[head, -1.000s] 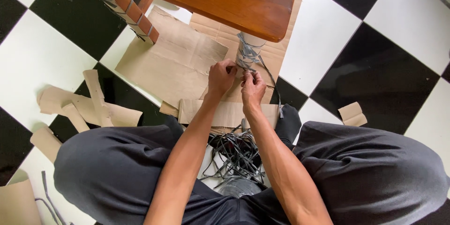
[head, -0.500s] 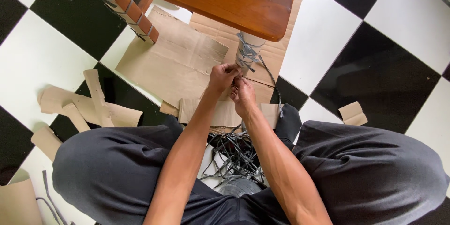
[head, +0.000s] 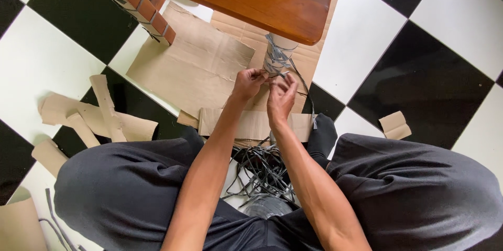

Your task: Wrapping a wooden table leg with cardboard and securing it with multiple cable ties

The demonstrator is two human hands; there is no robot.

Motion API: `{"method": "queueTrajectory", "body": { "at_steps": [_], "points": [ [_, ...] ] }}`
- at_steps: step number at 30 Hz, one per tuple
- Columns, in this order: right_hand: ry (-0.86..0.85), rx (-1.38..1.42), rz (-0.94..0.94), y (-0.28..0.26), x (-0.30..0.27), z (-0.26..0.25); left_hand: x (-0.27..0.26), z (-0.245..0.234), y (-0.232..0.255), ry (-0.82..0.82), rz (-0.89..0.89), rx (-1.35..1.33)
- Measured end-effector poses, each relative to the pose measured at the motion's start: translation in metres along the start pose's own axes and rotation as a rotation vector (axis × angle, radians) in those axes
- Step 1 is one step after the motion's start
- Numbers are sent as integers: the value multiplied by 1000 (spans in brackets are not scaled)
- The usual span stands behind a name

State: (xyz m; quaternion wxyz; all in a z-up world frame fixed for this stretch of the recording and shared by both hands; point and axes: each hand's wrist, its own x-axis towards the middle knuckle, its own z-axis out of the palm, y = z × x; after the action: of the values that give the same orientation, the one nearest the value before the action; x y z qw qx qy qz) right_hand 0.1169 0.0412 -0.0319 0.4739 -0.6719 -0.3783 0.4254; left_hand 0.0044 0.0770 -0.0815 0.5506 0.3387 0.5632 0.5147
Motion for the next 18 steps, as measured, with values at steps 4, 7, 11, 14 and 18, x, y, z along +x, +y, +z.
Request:
{"method": "queueTrajectory", "body": {
  "at_steps": [4,7,11,14,18],
  "points": [
    [171,-205,-326,-5,-9,-1,-2,-1,1,2,4,11],
    [66,-277,-383,-17,-15,-1,-1,-1,-2,7,19,42],
    [-90,-256,-182,-34,-17,-3,-2,-1,-2,15,30,78],
    [-99,-288,-187,-29,-12,-5,-6,-2,8,18,46,100],
    [-45,-291,-220,-46,-20,-3,-8,3,15,75,-10,304]
  ]
}}
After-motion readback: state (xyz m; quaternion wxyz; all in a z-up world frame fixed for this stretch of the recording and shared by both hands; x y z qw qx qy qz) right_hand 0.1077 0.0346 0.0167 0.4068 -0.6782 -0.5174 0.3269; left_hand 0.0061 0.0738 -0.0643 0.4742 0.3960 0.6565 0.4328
